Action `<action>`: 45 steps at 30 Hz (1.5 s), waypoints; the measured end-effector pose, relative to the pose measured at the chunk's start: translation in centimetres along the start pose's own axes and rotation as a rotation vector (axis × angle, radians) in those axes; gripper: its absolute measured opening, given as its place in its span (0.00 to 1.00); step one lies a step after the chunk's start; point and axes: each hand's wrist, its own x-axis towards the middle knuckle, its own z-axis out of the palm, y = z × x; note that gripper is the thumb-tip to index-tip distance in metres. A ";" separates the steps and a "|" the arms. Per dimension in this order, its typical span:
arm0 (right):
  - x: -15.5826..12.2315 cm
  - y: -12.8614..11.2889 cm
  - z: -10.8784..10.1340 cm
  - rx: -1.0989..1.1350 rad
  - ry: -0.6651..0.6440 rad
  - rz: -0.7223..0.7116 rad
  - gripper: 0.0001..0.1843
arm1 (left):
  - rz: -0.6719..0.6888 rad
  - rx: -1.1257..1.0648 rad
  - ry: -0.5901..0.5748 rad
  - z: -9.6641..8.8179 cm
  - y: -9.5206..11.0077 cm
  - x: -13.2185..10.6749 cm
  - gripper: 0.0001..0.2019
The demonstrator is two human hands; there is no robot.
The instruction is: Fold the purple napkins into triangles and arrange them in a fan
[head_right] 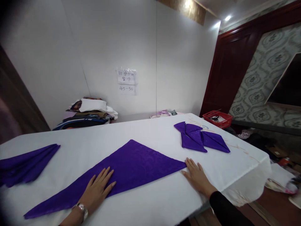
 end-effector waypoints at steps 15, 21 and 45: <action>3.0 -18.7 -3.3 0.209 -0.065 -0.673 0.40 | 0.015 -0.056 0.019 -1.0 0.9 -1.0 0.29; 5.5 -20.3 0.4 0.165 -0.113 -0.644 0.39 | 0.020 -0.106 0.099 -1.6 1.5 -2.3 0.26; 6.1 -18.8 3.3 0.010 0.007 -0.676 0.31 | 0.169 -0.254 -0.020 0.0 10.0 1.7 0.39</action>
